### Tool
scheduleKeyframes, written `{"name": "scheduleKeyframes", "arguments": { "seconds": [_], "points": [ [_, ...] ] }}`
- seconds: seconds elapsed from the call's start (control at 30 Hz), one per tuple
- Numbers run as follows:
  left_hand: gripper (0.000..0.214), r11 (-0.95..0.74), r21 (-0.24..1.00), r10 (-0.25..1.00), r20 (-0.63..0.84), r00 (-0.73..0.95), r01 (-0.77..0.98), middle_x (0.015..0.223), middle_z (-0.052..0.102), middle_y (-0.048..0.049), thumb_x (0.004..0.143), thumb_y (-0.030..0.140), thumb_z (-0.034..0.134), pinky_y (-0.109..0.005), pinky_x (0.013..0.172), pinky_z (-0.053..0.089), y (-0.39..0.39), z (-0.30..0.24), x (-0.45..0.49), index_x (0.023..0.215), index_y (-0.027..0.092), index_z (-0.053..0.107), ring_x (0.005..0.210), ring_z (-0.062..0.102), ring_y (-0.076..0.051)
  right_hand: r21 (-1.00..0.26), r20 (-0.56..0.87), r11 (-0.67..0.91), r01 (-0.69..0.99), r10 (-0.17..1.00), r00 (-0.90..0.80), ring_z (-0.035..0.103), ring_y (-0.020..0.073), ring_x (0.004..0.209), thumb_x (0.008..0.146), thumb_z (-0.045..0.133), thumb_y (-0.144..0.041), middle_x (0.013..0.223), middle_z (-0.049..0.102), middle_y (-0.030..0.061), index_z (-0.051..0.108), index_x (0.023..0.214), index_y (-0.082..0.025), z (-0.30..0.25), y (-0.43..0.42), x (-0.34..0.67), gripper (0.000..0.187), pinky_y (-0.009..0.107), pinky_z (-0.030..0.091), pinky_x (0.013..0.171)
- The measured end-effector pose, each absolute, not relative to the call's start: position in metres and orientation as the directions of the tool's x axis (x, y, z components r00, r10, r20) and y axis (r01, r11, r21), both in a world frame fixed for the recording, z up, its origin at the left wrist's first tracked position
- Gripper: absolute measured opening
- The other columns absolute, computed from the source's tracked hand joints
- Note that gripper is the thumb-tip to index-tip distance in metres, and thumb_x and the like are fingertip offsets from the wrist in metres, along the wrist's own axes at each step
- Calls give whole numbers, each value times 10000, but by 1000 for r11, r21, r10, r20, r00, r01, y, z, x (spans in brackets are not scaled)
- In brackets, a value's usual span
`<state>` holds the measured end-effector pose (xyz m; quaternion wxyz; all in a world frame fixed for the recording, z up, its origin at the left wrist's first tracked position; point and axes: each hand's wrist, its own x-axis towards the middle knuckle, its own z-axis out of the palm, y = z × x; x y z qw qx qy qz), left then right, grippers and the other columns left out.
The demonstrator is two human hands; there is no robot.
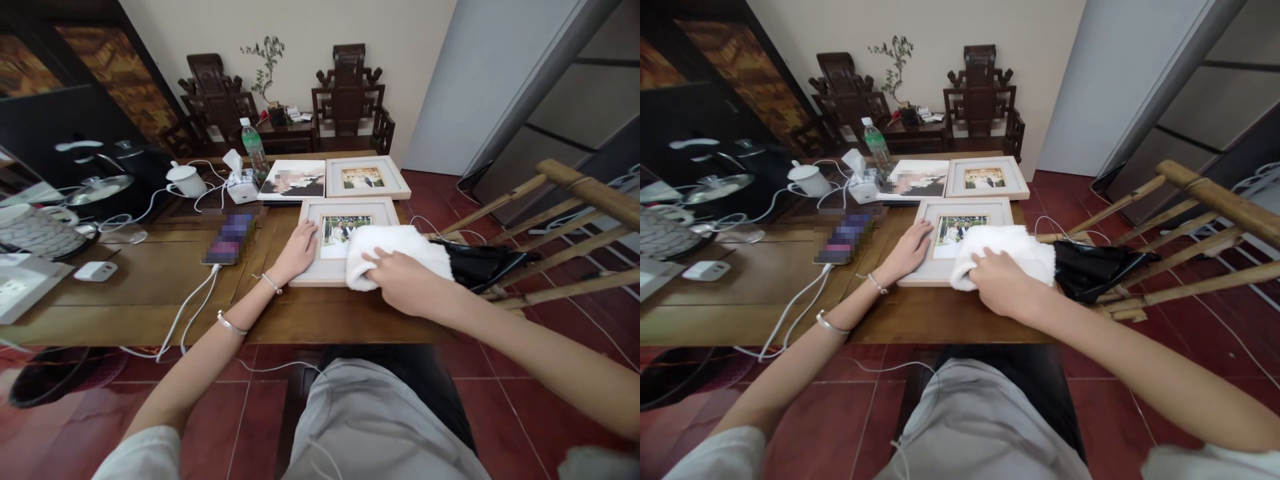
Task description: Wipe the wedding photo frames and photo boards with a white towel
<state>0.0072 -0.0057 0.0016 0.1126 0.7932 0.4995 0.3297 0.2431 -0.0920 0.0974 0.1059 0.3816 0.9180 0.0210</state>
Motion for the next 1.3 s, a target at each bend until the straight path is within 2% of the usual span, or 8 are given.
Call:
{"name": "scheduleKeyframes", "arguments": {
  "seconds": [0.23, 0.37, 0.57, 0.7, 0.87, 1.0, 1.1, 1.3],
  "points": [
    [562, -349, 762, 931, 348, 108, 545, 1381, 510, -104, 988, 422, 137, -411, 1123, 293, -9, 10, 6, 1301, 136, 506, 1296, 451, -209, 55, -79, 796, 603, 605, -792, 414, 341, 1264, 796, 476, -102, 1384, 483, 141, 687, 1020, -146, 71, -76, 168, 311, 483, 422, 923],
    [540, -368, 711, 919, 375, 119, 599, 1433, 449, -99, 986, 431, 164, -400, 1139, 259, -7, 6, 5, 1349, 156, 454, 1339, 393, -200, 65, -35, 758, 649, 652, -758, 361, 323, 1318, 789, 493, -90, 1426, 452, 104, 669, 1085, -168, 64, -56, 162, 353, 487, 411, 949],
    [517, -430, 561, 894, 372, 249, 707, 1463, 393, -145, 957, 414, 314, -435, 1151, 227, -8, 1, 8, 1366, 115, 417, 1376, 326, -240, 192, 58, 580, 792, 799, -599, 279, 346, 1355, 771, 437, 5, 1480, 382, 51, 642, 1155, -211, 76, 4, 214, 487, 640, 283, 998],
    [477, -455, 491, 880, 376, 291, 743, 1439, 414, -181, 951, 344, 315, -439, 1156, 225, -6, -2, 6, 1306, 70, 478, 1383, 308, -257, 265, 194, 485, 834, 820, -538, 248, 357, 1350, 777, 402, 14, 1494, 360, 31, 655, 1146, -188, 79, 33, 241, 491, 594, 248, 1026],
    [424, -483, 452, 865, 377, 330, 750, 1403, 455, -171, 912, 208, 323, -490, 1149, 245, -3, -7, 2, 1272, 96, 516, 1386, 297, -275, 289, 86, 486, 825, 845, -528, 379, 401, 1221, 771, 410, -13, 1465, 406, 53, 674, 1123, -167, 60, 21, 238, 466, 554, 324, 935],
    [435, -505, 420, 851, 386, 355, 755, 1394, 463, -157, 887, 165, 336, -489, 1154, 248, -3, -7, 3, 1282, 97, 505, 1385, 297, -274, 241, 48, 504, 830, 848, -528, 520, 361, 1048, 782, 409, -56, 1377, 497, 131, 675, 1101, -144, 64, -22, 227, 424, 465, 412, 782],
    [444, -513, 414, 846, 392, 362, 752, 1390, 465, -160, 870, 142, 352, -487, 1156, 244, -3, -6, 4, 1285, 87, 502, 1388, 289, -277, 173, -102, 571, 803, 821, -561, 599, 316, 920, 771, 435, -68, 1245, 596, 167, 686, 1056, -135, 83, -62, 223, 386, 395, 434, 693],
    [457, -500, 483, 855, 405, 323, 719, 1394, 464, -178, 894, 170, 338, -470, 1140, 265, -4, -2, 5, 1326, 72, 448, 1376, 316, -275, -16, -133, 748, 664, 657, -743, 591, 295, 1026, 745, 442, -22, 1228, 622, 111, 685, 1019, -170, 95, -97, 209, 396, 383, 438, 836]
  ]
}}
